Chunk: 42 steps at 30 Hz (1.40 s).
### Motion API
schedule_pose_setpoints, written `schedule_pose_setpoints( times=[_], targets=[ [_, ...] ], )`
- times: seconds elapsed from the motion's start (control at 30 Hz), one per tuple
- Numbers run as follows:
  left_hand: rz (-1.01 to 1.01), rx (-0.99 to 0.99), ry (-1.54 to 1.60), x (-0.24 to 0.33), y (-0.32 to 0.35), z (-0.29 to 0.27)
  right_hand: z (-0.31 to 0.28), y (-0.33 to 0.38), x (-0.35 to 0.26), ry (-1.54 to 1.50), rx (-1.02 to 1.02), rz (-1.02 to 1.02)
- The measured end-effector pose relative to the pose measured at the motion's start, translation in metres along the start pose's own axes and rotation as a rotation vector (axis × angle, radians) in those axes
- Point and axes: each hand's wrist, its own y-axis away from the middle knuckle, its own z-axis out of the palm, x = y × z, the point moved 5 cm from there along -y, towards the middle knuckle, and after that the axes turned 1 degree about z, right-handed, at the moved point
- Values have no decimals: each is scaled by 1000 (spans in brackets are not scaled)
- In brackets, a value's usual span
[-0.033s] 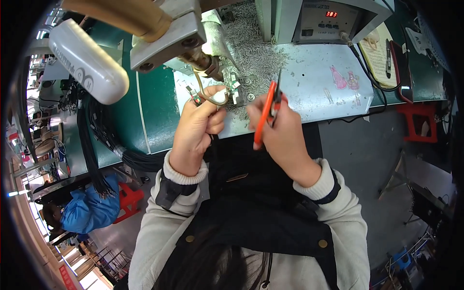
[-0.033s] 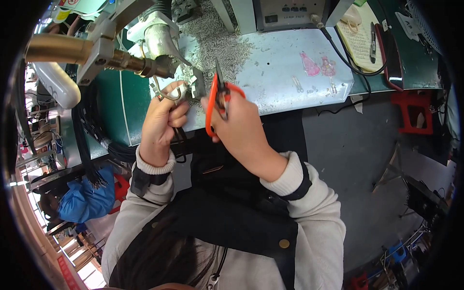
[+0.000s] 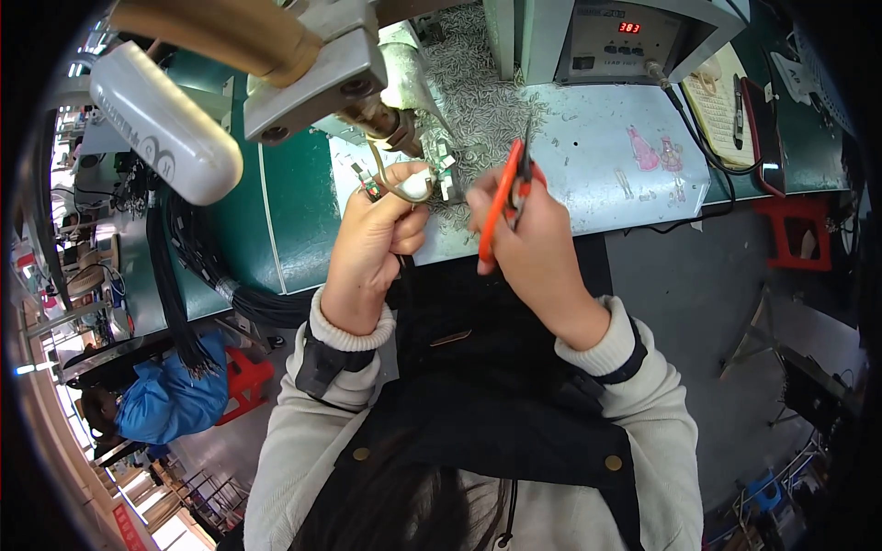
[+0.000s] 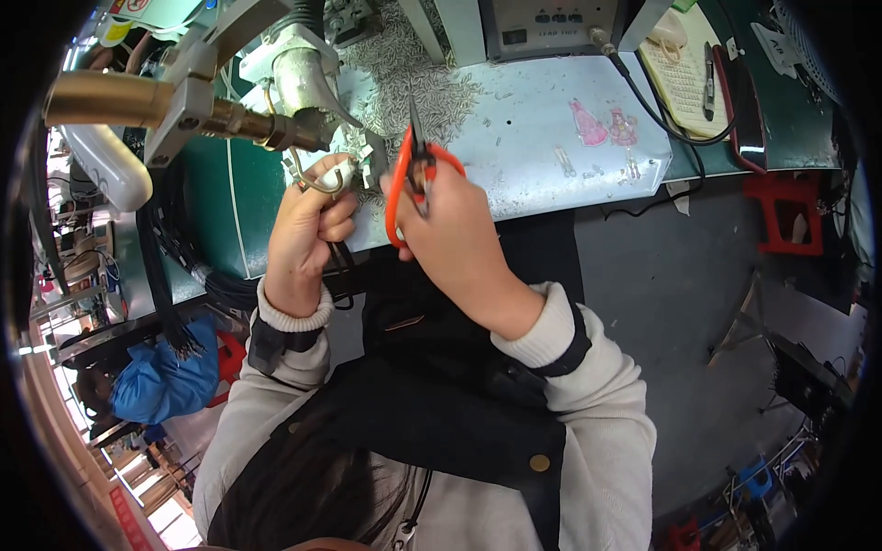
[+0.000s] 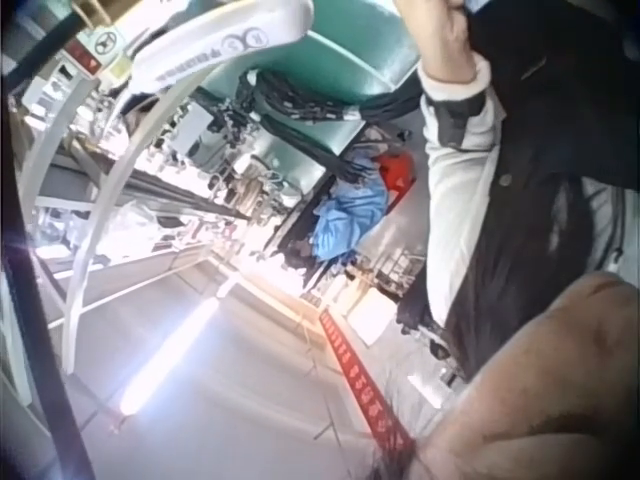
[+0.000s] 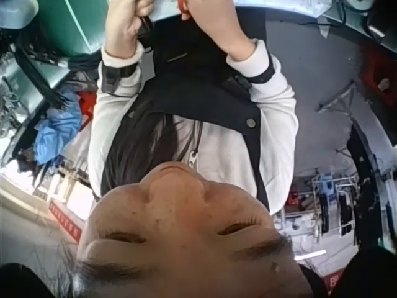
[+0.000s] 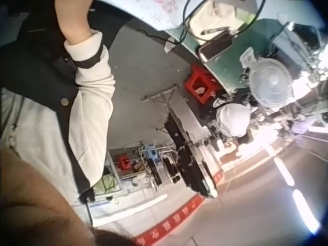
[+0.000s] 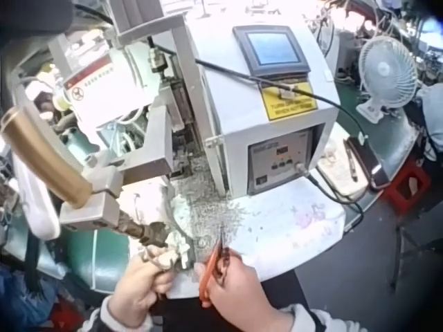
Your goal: Trim and process wire bundles using scissors and an industrial machine at a factory workstation.
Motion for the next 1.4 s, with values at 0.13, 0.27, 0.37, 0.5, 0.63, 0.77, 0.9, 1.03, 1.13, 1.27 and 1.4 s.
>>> schedule_pose_setpoints(
  times=[0.13,0.27,0.37,0.5,0.63,0.77,0.9,1.03,1.13,1.27,1.4],
  targets=[
    [-7,-24,-59,3,-6,1,0,-25,-4,-119,-14,19],
    [-21,-63,-88,7,-9,-3,3,-31,-2,-151,-52,35],
    [-12,-72,-108,7,-10,-6,4,-31,1,-148,-43,33],
    [37,-49,-136,5,-9,-12,5,-30,1,-121,-30,18],
    [83,-27,-146,6,-8,-13,6,-30,-3,-112,-46,6],
    [91,-19,-182,8,-8,-8,6,-31,-1,-105,-43,19],
    [70,-2,-225,12,-3,-2,7,-28,3,-91,-30,-7],
    [9,-6,-180,11,16,4,8,-17,2,-108,-6,-113],
    [-1,-12,-52,5,31,4,3,-4,2,-191,-8,-199],
    [442,84,-459,15,48,-5,-29,10,-4,-384,305,-436],
    [102,-239,-173,-7,58,8,-20,28,-21,-265,110,-533]
  ],
)
